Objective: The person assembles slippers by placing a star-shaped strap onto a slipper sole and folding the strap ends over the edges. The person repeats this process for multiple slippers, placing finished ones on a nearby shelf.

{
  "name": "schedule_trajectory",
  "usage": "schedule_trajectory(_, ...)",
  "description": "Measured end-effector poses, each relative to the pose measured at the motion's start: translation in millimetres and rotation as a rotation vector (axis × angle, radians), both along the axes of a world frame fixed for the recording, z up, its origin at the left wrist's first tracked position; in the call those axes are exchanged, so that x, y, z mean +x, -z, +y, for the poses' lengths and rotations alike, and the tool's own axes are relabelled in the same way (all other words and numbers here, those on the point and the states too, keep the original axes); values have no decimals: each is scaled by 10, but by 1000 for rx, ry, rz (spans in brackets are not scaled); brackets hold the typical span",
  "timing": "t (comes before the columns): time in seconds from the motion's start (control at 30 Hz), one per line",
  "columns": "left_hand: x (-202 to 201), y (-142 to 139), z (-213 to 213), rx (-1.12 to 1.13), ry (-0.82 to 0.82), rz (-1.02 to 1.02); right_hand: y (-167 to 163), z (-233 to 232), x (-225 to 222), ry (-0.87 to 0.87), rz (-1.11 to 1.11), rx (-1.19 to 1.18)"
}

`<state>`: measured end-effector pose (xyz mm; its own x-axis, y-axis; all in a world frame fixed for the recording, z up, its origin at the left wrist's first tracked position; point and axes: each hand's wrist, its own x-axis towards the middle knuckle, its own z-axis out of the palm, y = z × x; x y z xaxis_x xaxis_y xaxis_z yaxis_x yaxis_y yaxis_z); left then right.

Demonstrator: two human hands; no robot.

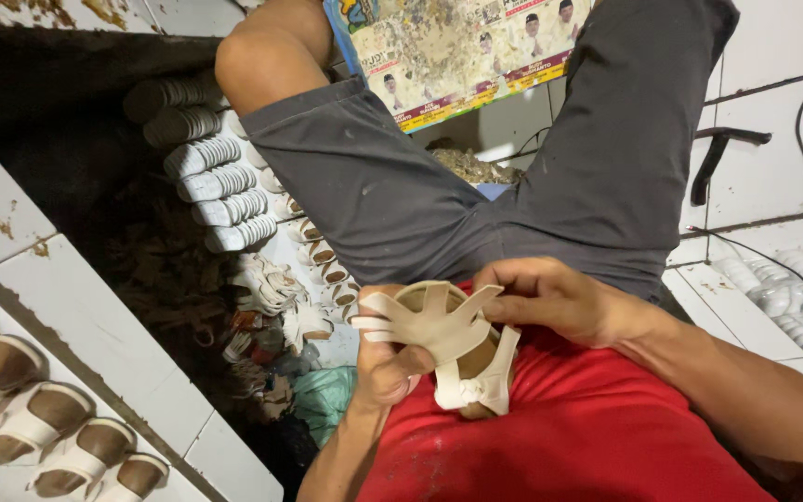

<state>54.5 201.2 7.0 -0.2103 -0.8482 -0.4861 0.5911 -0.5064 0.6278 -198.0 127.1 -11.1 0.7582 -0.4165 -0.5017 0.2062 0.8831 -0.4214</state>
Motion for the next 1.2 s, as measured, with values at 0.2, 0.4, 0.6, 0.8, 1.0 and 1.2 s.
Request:
schedule_trajectory(0.2,55,-8,18,-55,9,-31,-40,-101,85,-6,72,174)
schedule_trajectory(0.4,30,-136,-207,-186,97,-1,-3,-211,104,-113,-69,243)
schedule_trajectory(0.6,-57,-257,-389,-298,151,98,180,-359,280,-262,-404,200)
schedule_trajectory(0.8,-33,-445,-524,-365,281,-45,-46,-615,276,-457,-107,29)
schedule_trajectory(1.0,-104,-407,-526,-24,274,-104,-648,-318,-44,224,149,5)
schedule_trajectory(1.2,-155,-555,-767,-52,425,-124,-589,-177,37,160,399,-157)
